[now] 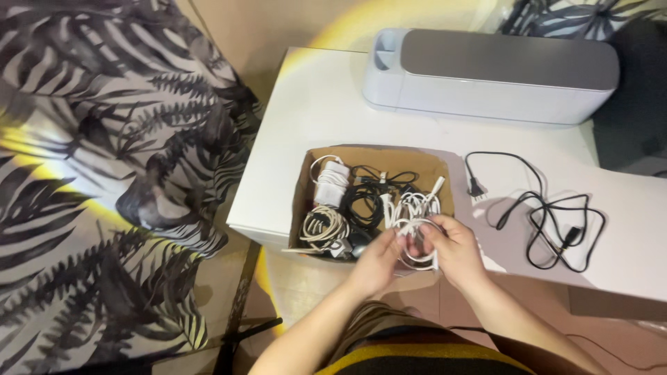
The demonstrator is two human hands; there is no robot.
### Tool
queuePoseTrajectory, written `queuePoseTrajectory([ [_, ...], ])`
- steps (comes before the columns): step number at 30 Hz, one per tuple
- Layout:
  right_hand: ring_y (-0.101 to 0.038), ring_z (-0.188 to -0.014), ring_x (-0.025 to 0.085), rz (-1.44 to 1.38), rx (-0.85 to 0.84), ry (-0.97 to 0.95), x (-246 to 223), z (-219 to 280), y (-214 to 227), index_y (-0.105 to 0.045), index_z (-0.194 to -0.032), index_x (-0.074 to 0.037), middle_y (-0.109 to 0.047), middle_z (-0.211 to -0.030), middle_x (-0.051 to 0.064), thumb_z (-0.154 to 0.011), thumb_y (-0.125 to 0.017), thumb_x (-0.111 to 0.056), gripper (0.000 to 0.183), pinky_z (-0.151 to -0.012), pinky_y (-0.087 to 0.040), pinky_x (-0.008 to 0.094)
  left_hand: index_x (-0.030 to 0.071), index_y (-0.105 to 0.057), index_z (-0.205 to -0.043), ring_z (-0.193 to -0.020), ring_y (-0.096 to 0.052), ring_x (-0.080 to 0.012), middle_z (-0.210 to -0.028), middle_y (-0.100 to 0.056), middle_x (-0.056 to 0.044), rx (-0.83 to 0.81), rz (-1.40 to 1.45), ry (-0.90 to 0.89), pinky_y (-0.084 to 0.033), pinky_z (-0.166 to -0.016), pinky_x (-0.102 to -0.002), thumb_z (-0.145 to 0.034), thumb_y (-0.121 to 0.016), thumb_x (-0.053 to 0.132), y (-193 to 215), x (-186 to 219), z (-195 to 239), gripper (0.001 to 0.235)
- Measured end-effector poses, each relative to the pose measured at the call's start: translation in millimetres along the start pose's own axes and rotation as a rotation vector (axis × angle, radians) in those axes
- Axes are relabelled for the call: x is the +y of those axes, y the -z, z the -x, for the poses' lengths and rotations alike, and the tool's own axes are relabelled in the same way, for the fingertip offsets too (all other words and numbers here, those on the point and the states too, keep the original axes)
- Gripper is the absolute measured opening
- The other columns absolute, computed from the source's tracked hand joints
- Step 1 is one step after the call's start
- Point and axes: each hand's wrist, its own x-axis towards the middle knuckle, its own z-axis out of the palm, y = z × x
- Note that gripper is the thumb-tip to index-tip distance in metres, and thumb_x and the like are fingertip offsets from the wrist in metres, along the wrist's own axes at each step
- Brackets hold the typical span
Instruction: The person winds a power cable and places it into a box containing other coiled cables, then opens a desk drawer to move small items like tapes and a lint roller around.
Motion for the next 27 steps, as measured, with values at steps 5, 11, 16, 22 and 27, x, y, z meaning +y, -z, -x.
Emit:
queuePoseTrajectory([
  [5, -0.06, -0.1, 0.033, 0.084, 0.024, -0.047, -42.1, -7.9, 15.7, -0.043, -0.131, -0.002, -0.06, -0.107, 0.025, -0.091, -0.052, -0.02, 0.045, -0.086, -0.049, 0.043, 0.007, -0.058, -0.086, -0.079, -0.059, -0.0345, -0.073, -0.062, -0.018, 0.133, -0.119, -0.014, -0.046, -0.073, -0.044, -0.097, -0.036, 0.036, 34.5, 3.0, -84.0, 0.038],
  [11, -0.06, -0.087, 0.033, -0.106, 0.329, -0.214, -11.2, -6.3, 89.1, -0.048, -0.125, 0.005, -0.058, -0.098, 0.027, -0.096, -0.046, -0.014, 0.034, -0.081, -0.05, 0.045, 0.004, -0.048, -0.093, -0.084, -0.064, -0.0349, -0.091, -0.057, -0.02, 0.26, 0.038, 0.13, -0.055, -0.073, -0.043, -0.097, -0.034, 0.035, 57.6, -43.5, -196.0, 0.034],
  [16, -0.062, -0.08, 0.032, -0.133, 0.502, -0.257, 41.9, 11.0, 162.5, -0.055, -0.116, 0.005, -0.061, -0.092, 0.027, -0.099, -0.048, -0.014, 0.027, -0.075, -0.051, 0.045, -0.004, -0.046, -0.108, -0.094, -0.061, -0.0338, -0.096, -0.055, -0.021, 0.231, 0.154, 0.255, -0.057, -0.078, -0.043, -0.099, -0.034, 0.03, 23.5, -80.8, -233.1, 0.037],
  [22, -0.062, -0.081, 0.032, -0.042, 0.602, -0.305, 49.7, 18.5, 207.8, -0.056, -0.114, 0.003, -0.062, -0.09, 0.027, -0.098, -0.051, -0.017, 0.026, -0.077, -0.05, 0.045, 0.001, -0.062, -0.1, -0.097, -0.06, -0.0427, -0.109, -0.053, -0.02, -0.003, -1.127, 0.216, -0.053, -0.08, -0.05, -0.093, -0.037, 0.031, -14.8, -68.9, -248.3, 0.039],
  [27, -0.065, -0.095, 0.018, 0.82, 0.383, -0.563, 111.9, -1.3, 262.7, -0.065, -0.107, -0.025, -0.069, -0.095, 0.001, -0.083, -0.06, -0.052, 0.036, -0.086, -0.05, 0.036, 0.013, -0.061, -0.109, -0.106, -0.043, -0.0335, -0.117, -0.055, -0.011, -0.268, -1.913, 0.322, -0.031, -0.079, -0.051, -0.094, -0.029, 0.019, -36.1, -12.6, -231.9, 0.036],
])
